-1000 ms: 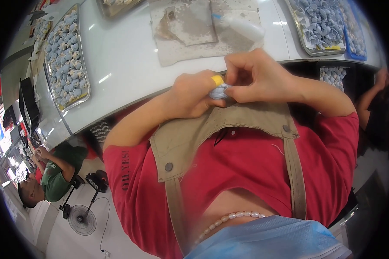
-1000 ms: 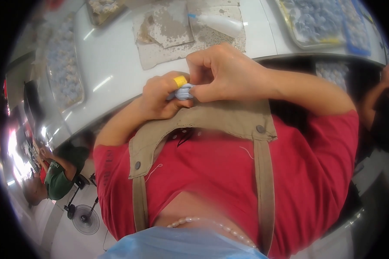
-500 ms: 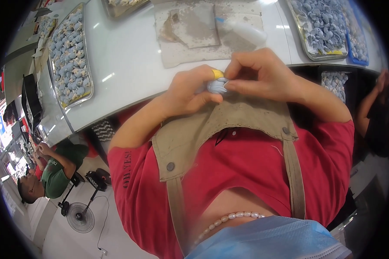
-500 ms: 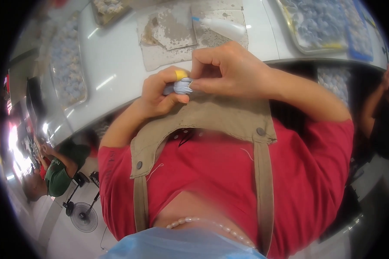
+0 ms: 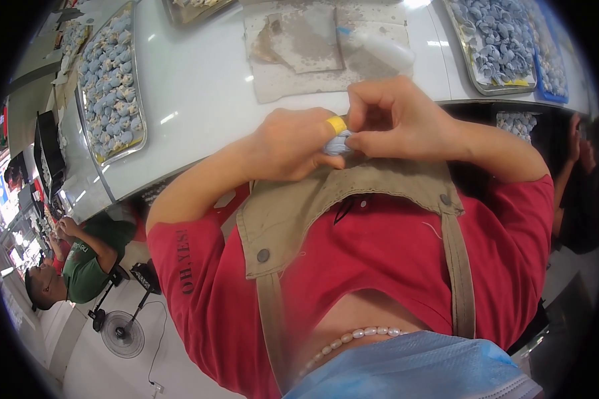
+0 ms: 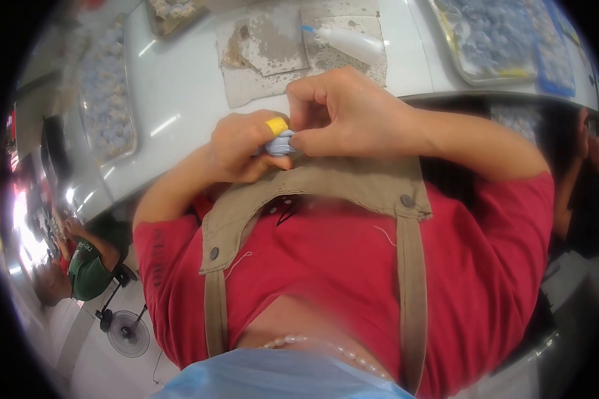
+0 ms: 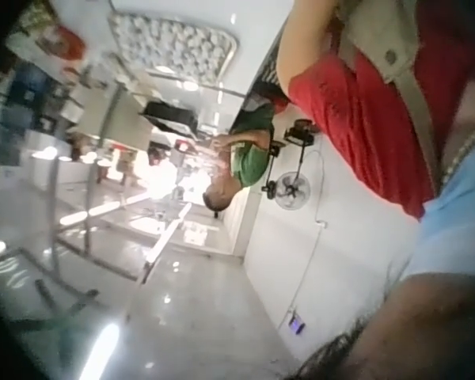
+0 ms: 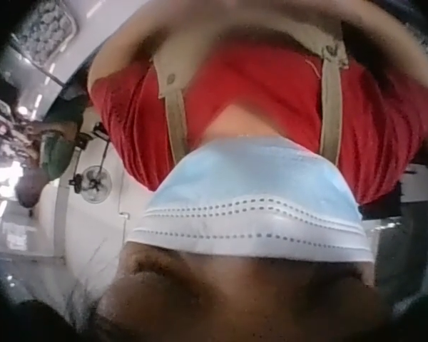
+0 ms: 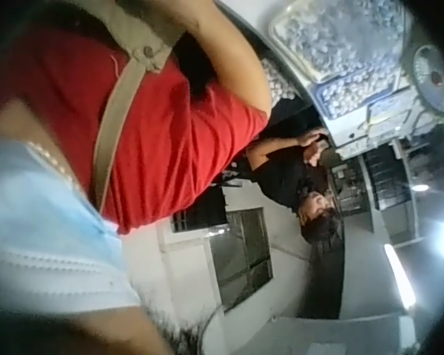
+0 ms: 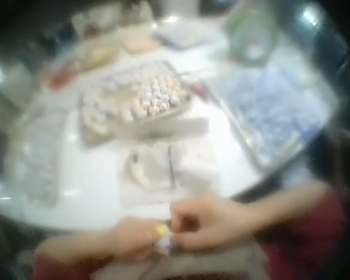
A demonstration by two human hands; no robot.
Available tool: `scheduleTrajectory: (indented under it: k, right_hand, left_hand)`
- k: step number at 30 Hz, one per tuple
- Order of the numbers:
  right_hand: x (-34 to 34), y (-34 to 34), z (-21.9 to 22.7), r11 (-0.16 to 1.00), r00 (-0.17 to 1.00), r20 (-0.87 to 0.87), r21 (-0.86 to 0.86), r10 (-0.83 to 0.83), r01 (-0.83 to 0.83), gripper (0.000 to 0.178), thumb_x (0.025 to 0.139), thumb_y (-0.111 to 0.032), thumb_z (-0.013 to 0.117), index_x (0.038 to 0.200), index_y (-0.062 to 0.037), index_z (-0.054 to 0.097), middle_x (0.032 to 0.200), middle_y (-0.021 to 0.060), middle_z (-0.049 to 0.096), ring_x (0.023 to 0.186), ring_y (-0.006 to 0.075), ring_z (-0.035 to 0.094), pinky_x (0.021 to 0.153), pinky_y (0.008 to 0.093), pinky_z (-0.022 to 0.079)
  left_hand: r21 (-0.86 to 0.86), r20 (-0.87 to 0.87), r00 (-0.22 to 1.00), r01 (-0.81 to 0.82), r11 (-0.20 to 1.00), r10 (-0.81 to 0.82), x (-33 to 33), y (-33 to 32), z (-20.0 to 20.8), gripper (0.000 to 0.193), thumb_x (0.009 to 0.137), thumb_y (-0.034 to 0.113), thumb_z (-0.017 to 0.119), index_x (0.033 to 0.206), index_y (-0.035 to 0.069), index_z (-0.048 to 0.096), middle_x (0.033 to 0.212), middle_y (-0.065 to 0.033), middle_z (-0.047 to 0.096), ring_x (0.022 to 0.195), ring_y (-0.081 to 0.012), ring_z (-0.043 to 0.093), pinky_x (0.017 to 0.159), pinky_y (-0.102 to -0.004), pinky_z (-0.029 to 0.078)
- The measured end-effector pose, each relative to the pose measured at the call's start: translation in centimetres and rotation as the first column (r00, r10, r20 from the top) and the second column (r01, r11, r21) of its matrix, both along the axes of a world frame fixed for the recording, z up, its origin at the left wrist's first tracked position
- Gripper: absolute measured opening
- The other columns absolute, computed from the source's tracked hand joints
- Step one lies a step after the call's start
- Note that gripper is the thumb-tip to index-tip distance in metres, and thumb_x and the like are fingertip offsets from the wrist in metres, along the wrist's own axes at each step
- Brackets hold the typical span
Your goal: The person assembles small toy figurine parts by hand, joining them with glue from a bottle.
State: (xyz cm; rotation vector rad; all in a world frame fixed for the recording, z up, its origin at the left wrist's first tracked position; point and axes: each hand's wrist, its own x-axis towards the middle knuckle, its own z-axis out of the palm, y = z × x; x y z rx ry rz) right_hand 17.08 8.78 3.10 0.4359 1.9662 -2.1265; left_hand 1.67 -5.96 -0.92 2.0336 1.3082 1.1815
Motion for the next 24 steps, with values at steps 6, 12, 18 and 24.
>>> scheduleTrajectory:
  k: [6,12,18,24]
  right_hand:
    - [-0.5,0.2,-0.2,0.995,1.000,-0.031,0.096,0.006,-0.003,0.012,0.072,-0.008,0.063,0.071,-0.0009,0.053,0.061,0.0048,0.055,0.058,0.0095,0.051,0.053,0.0248,0.041]
    - [-0.8,0.4,-0.5,0.993,0.997,-0.039,-0.097,-0.072,0.068,0.014,0.076,-0.006,0.063,0.081,-0.0016,0.051,0.076,0.0050,0.059,0.071,0.0088,0.056,0.064,0.0232,0.046]
    - [-1.0,-0.2,-1.3,0.963,0.964,-0.165,-0.209,-0.206,0.170,0.018,0.080,-0.002,0.061,0.092,-0.0020,0.048,0.090,0.0045,0.059,0.087,0.0105,0.058,0.078,0.0246,0.048]
    - [-0.3,-0.7,-2.0,0.930,0.946,-0.161,-0.290,-0.280,0.226,0.021,0.081,-0.001,0.059,0.098,-0.0012,0.047,0.098,0.0077,0.057,0.093,0.0130,0.057,0.082,0.0267,0.047]
  left_hand:
    - [-0.020,0.028,0.999,-0.022,1.000,0.022,-0.2,0.3,-0.5,0.038,0.070,0.023,0.071,0.098,0.006,0.052,0.078,-0.0091,0.056,0.063,-0.0276,0.055,0.050,-0.0347,0.043]
    - [-0.117,0.101,0.995,-0.005,0.993,0.017,-1.6,0.9,-0.6,0.037,0.072,0.020,0.070,0.102,0.005,0.052,0.085,-0.0103,0.058,0.069,-0.0261,0.057,0.059,-0.0309,0.046]
    - [-0.322,0.537,0.769,-0.193,0.927,0.347,-0.1,-0.2,-1.2,0.034,0.081,0.012,0.063,0.112,0.003,0.051,0.109,-0.0091,0.058,0.082,-0.0134,0.058,0.068,-0.0253,0.047]
    - [-0.497,0.711,0.512,-0.118,0.859,0.482,1.0,0.0,-0.3,0.037,0.087,0.010,0.055,0.122,0.003,0.045,0.117,-0.0080,0.055,0.082,-0.0085,0.056,0.066,-0.0205,0.046]
